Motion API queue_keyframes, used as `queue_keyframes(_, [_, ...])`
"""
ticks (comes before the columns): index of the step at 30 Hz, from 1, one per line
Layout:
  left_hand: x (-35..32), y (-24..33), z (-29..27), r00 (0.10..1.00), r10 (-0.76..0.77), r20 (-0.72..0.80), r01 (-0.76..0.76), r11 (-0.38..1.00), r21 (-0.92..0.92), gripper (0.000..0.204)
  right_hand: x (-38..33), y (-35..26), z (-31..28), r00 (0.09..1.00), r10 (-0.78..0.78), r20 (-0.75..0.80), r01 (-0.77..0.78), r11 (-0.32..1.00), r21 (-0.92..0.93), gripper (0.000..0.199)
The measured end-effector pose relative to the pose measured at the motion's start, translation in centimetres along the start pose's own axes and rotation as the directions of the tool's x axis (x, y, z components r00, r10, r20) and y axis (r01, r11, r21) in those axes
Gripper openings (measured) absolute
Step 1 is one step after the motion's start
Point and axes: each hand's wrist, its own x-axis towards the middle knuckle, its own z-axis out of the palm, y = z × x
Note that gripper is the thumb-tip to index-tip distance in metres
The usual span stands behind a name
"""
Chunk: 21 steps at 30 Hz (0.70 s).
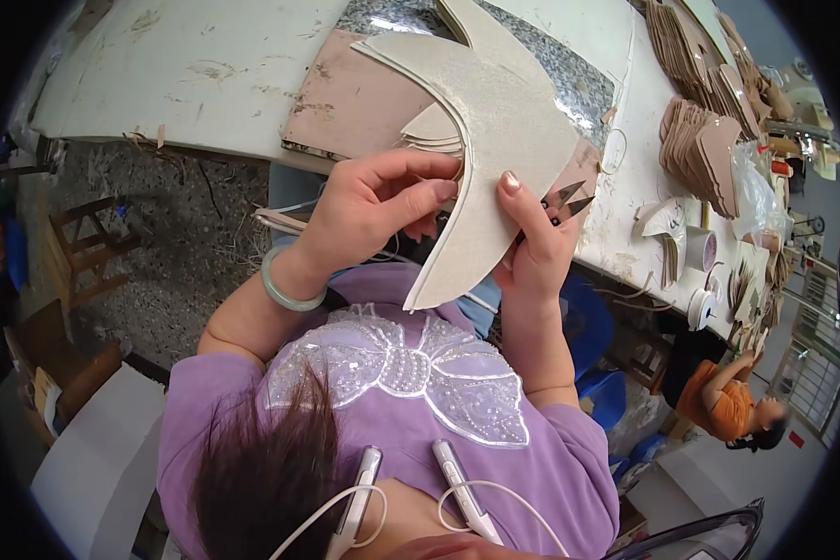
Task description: The person applies adhesive strips along the curved edges of shoe components by hand, presses them into place, and trims the excess strip using snips.
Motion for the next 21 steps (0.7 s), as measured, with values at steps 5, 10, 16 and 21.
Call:
queue_keyframes(5, [-0.18,0.56,-0.2,0.995,-0.098,0.018,0.099,0.984,-0.15,0.026,0.25,0.13,0.21,0.999,-0.022,0.024,0.022,1.0,0.012,0.031])
queue_keyframes(10, [-0.38,0.48,-0.07,0.991,-0.132,0.019,0.133,0.971,-0.198,0.026,0.18,0.22,0.5,0.998,-0.064,0.009,0.065,0.996,-0.054,0.032])
queue_keyframes(16, [-0.56,0.2,0.14,0.989,-0.147,-0.029,0.141,0.979,-0.148,0.026,0.17,0.49,0.93,0.985,-0.172,-0.024,0.165,0.97,-0.176,0.03])
queue_keyframes(21, [-0.79,0.43,0.25,0.987,-0.158,-0.022,0.151,0.97,-0.193,0.026,0.26,0.58,0.79,0.981,-0.196,-0.01,0.187,0.949,-0.255,0.028])
